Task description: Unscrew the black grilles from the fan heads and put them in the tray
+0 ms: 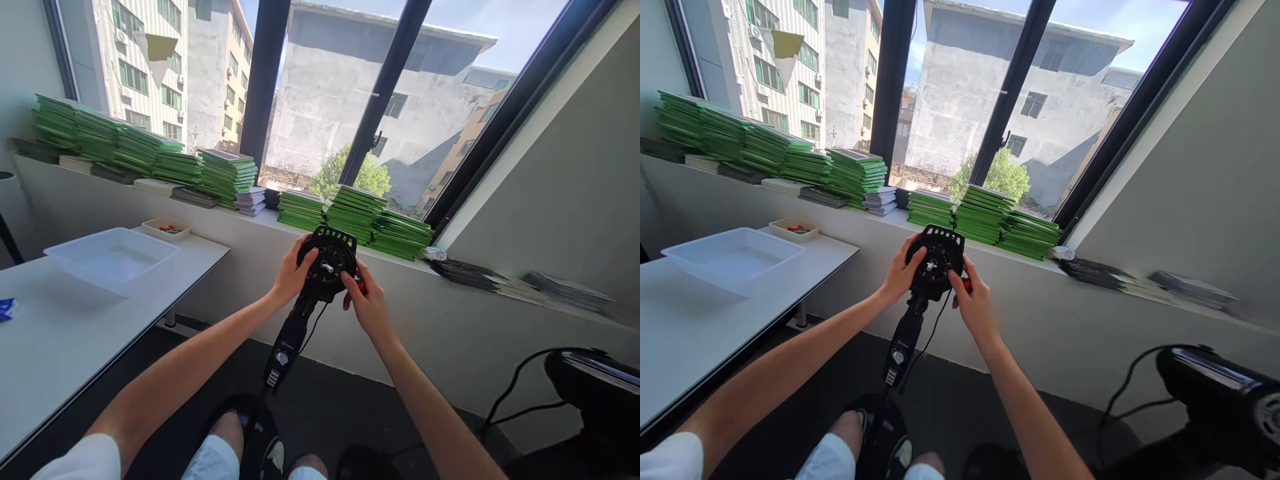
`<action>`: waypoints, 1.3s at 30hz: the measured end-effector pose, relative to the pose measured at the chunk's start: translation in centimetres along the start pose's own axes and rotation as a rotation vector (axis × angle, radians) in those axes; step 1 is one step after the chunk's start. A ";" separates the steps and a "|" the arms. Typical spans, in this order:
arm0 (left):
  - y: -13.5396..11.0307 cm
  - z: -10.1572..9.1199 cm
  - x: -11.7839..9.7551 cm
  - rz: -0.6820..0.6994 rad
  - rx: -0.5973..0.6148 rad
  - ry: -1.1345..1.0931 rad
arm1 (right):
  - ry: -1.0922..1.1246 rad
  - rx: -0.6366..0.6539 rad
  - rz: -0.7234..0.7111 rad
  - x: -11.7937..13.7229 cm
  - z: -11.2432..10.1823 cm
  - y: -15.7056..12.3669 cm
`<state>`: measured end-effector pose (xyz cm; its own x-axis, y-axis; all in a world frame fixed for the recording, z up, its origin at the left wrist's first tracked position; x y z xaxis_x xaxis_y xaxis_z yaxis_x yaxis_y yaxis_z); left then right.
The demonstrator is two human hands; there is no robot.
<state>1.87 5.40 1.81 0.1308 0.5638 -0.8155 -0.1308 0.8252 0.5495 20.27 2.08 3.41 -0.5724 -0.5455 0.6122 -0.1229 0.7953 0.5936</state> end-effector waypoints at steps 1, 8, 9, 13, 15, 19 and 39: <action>-0.1 0.1 0.0 0.001 -0.002 -0.002 | -0.001 -0.001 -0.003 -0.1 0.0 0.1; -0.2 -0.7 -0.4 0.016 0.091 -0.060 | -0.011 -0.001 -0.024 0.7 -0.4 -1.6; -0.7 -1.6 -0.4 0.027 0.096 -0.073 | -0.021 -0.024 -0.033 1.0 -0.9 -2.9; -6.7 -7.5 0.8 0.079 -0.043 -0.102 | -0.090 -0.136 -0.039 1.1 -3.0 -11.5; -12.8 -9.8 2.2 0.059 -0.063 -0.077 | -0.122 -0.097 0.008 0.1 -2.9 -17.4; -29.7 -7.3 7.5 -0.306 0.621 0.315 | -0.141 0.338 0.152 -3.0 2.0 -30.9; -47.7 -13.6 15.4 -0.238 1.006 1.558 | -0.572 1.170 -0.086 0.8 13.5 -50.9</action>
<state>-3.27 -25.76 -39.45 -0.9192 0.3929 0.0253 0.3831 0.9075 -0.1722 15.10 -35.25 -33.38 -0.7536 -0.6472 0.1154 -0.6387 0.6792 -0.3616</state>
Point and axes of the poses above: each hand's wrist, its own y-axis towards the middle knuckle, its own z-axis out of the palm, x = y × z, the point moved 8 cm from there along y, towards the middle knuckle, and after that the axes turned 9 degrees about -z, right-handed, at the moved point
